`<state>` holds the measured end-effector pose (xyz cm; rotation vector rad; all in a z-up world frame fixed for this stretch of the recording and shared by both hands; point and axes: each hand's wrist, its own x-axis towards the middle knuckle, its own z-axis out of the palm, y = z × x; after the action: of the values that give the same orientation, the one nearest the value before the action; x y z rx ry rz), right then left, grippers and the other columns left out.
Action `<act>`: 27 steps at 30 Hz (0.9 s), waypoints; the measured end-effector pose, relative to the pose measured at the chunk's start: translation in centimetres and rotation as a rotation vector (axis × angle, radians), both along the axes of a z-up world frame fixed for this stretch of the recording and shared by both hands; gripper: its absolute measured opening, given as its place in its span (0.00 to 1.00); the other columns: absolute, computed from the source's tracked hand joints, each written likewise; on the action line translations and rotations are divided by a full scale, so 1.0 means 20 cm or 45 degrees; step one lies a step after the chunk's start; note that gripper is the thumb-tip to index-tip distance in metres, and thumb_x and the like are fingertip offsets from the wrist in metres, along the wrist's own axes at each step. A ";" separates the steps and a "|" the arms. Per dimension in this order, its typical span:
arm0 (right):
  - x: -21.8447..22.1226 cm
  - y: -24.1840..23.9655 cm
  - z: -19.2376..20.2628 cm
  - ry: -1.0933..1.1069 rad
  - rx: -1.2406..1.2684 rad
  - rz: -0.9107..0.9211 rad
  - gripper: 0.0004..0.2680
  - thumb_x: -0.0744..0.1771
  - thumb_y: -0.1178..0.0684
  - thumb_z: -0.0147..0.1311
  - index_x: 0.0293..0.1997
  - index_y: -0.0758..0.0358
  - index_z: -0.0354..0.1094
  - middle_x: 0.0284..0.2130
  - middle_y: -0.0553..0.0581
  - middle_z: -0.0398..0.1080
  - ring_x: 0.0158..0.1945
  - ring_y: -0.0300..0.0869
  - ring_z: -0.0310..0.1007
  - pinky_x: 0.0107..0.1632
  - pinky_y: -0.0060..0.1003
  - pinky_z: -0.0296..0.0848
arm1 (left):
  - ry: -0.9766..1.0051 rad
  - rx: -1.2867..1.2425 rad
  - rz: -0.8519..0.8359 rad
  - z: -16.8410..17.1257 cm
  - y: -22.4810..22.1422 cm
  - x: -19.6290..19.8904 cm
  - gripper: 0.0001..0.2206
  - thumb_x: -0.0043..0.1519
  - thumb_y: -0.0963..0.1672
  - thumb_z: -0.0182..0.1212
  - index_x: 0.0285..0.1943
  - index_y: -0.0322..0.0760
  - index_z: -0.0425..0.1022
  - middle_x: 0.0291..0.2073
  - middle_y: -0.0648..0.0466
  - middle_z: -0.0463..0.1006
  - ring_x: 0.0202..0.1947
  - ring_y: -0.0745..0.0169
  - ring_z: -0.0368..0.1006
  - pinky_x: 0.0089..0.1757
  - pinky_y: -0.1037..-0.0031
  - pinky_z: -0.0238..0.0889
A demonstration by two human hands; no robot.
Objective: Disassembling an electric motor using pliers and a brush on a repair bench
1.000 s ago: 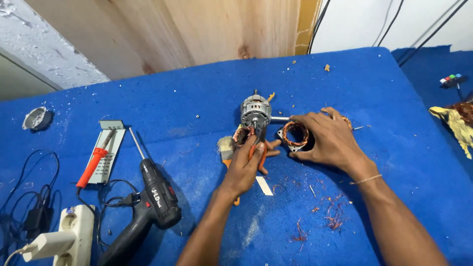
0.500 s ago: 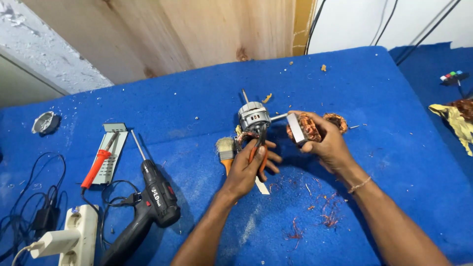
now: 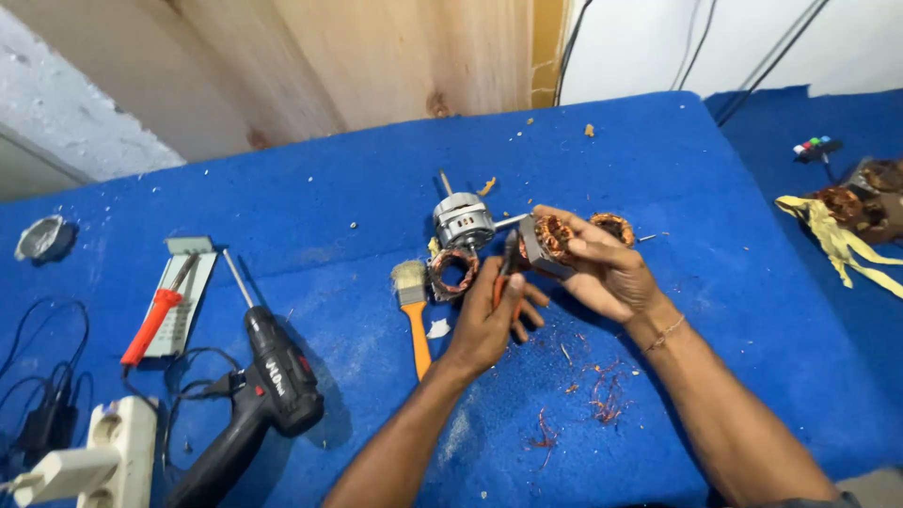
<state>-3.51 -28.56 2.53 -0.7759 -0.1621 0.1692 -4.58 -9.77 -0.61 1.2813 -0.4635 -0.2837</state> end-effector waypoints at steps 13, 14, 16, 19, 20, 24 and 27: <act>0.03 0.08 -0.06 0.036 -0.346 0.073 0.24 0.61 0.63 0.47 0.68 0.66 0.56 0.33 0.67 0.68 0.21 0.46 0.75 0.25 0.32 0.81 | 0.117 -0.148 0.012 -0.03 0.02 0.00 0.10 0.69 0.43 0.59 0.49 0.26 0.67 0.28 0.36 0.78 0.19 0.54 0.77 0.15 0.78 0.70; 0.03 0.07 -0.08 0.053 -0.300 0.109 0.25 0.61 0.63 0.46 0.69 0.69 0.54 0.38 0.67 0.68 0.28 0.47 0.74 0.33 0.36 0.80 | 0.145 -0.163 0.013 0.00 0.02 0.00 0.11 0.68 0.43 0.60 0.47 0.26 0.67 0.27 0.37 0.78 0.18 0.55 0.77 0.14 0.79 0.69; 0.04 0.05 -0.12 0.075 -0.252 0.144 0.26 0.61 0.63 0.44 0.70 0.71 0.52 0.44 0.68 0.67 0.35 0.47 0.74 0.42 0.40 0.79 | 0.178 -0.176 0.012 0.03 0.03 -0.01 0.11 0.67 0.43 0.62 0.46 0.26 0.68 0.26 0.37 0.77 0.17 0.57 0.76 0.13 0.80 0.68; 0.06 0.03 -0.16 0.096 -0.098 0.167 0.26 0.62 0.63 0.46 0.71 0.72 0.49 0.50 0.72 0.67 0.43 0.49 0.74 0.50 0.43 0.75 | 0.208 -0.209 0.028 0.02 0.04 0.01 0.11 0.67 0.43 0.64 0.43 0.26 0.70 0.24 0.38 0.77 0.14 0.57 0.75 0.12 0.80 0.67; 0.05 0.03 -0.14 0.141 0.036 0.158 0.27 0.62 0.62 0.47 0.71 0.74 0.47 0.52 0.74 0.66 0.45 0.50 0.75 0.53 0.43 0.75 | 0.243 -0.252 0.031 0.01 0.04 0.01 0.10 0.66 0.43 0.64 0.43 0.27 0.70 0.24 0.39 0.77 0.15 0.57 0.75 0.12 0.80 0.67; 0.01 0.07 -0.04 0.156 0.323 0.191 0.28 0.63 0.59 0.52 0.71 0.78 0.43 0.65 0.83 0.54 0.61 0.60 0.69 0.65 0.50 0.66 | 0.384 -0.372 -0.015 0.04 0.05 -0.02 0.08 0.66 0.42 0.64 0.43 0.29 0.70 0.23 0.44 0.77 0.16 0.61 0.76 0.13 0.82 0.68; -0.02 0.11 0.05 0.262 0.284 0.163 0.22 0.65 0.56 0.48 0.66 0.78 0.54 0.53 0.76 0.68 0.53 0.57 0.73 0.60 0.55 0.69 | 0.438 -0.379 -0.053 0.02 0.06 -0.02 0.08 0.66 0.42 0.63 0.45 0.31 0.70 0.23 0.45 0.76 0.17 0.59 0.76 0.13 0.81 0.68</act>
<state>-3.94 -26.30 3.56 -0.5222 -0.0339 0.3448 -4.97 -8.56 -0.28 0.9101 -0.2275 -0.4443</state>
